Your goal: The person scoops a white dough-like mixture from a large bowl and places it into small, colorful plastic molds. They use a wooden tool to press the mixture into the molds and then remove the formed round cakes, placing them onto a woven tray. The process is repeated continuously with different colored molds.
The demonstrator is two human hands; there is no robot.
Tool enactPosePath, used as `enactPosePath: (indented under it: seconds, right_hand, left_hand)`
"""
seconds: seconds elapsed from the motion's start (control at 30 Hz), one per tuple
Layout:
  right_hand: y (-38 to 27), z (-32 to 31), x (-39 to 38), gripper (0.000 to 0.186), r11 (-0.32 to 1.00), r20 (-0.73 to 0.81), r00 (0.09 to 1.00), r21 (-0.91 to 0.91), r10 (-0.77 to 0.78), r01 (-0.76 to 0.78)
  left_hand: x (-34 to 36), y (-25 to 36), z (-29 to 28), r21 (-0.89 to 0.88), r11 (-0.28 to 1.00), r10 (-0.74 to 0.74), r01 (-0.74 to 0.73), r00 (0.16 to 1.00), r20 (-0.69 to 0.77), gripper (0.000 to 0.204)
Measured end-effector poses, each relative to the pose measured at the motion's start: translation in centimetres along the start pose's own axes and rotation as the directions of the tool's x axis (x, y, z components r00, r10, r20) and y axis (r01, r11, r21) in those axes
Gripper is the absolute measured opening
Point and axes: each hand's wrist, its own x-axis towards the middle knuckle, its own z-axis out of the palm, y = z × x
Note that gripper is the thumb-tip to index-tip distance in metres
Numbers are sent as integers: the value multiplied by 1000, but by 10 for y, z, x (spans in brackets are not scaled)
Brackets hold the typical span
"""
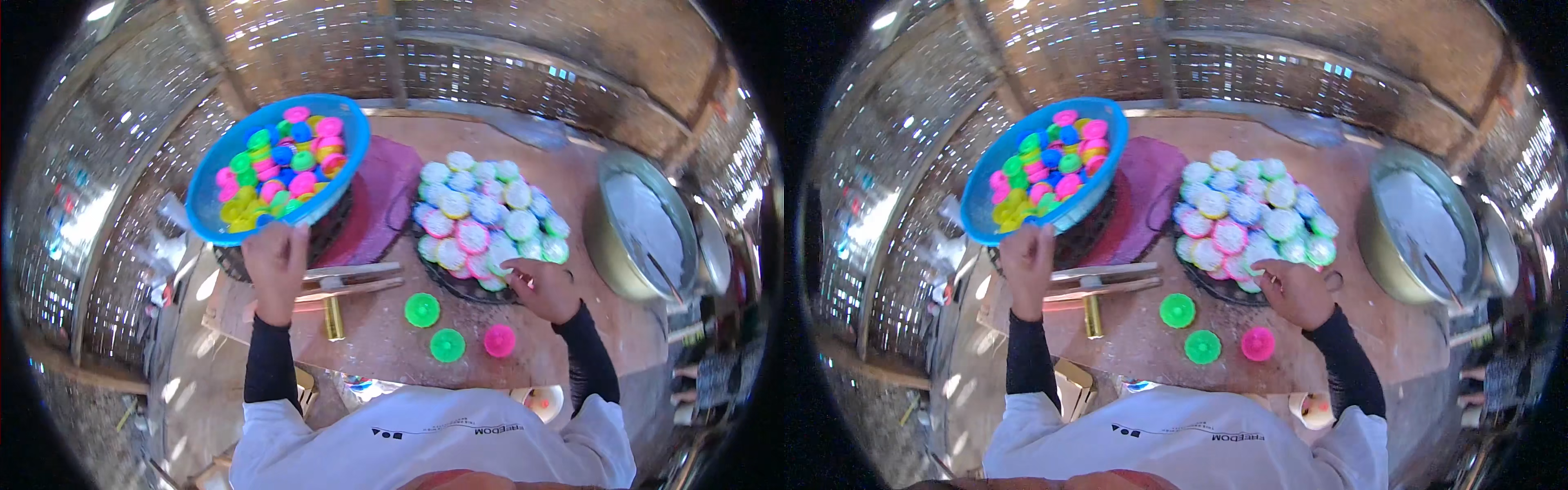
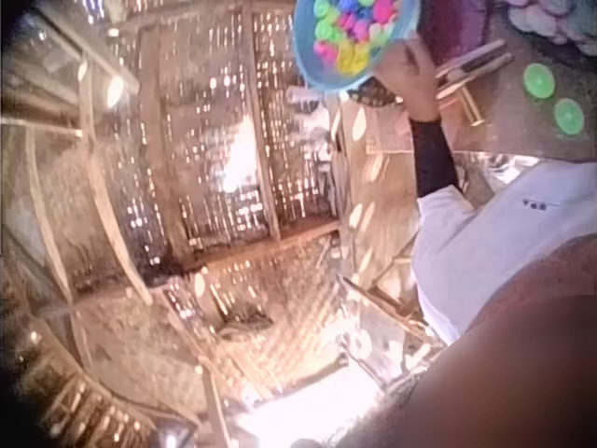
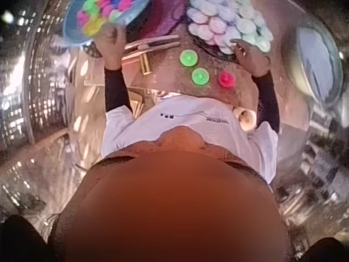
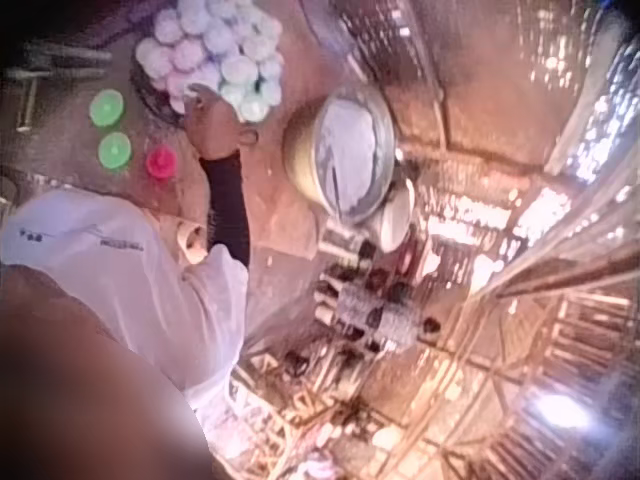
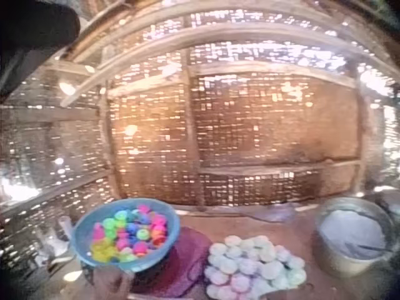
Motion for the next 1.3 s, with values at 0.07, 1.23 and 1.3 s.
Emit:
enactPosePath:
  seconds: [0.07, 1.23, 1.3]
  right_hand:
    - [-30, -8, 41, 19, 985, 10, 985, 11, -172, 172]
    - [-48, -13, 97, 20, 956, 276, 920, 175, -277, 235]
    - [-23, -2, 42, 21, 988, 87, 984, 18, -154, 153]
  left_hand:
    - [12, -20, -12, -16, 998, -57, 54, 958, -282, 21]
    - [-178, -37, 57, 119, 934, -358, 338, 861, 361, 64]
    - [-175, -32, 65, 89, 929, -367, 360, 856, 364, 62]
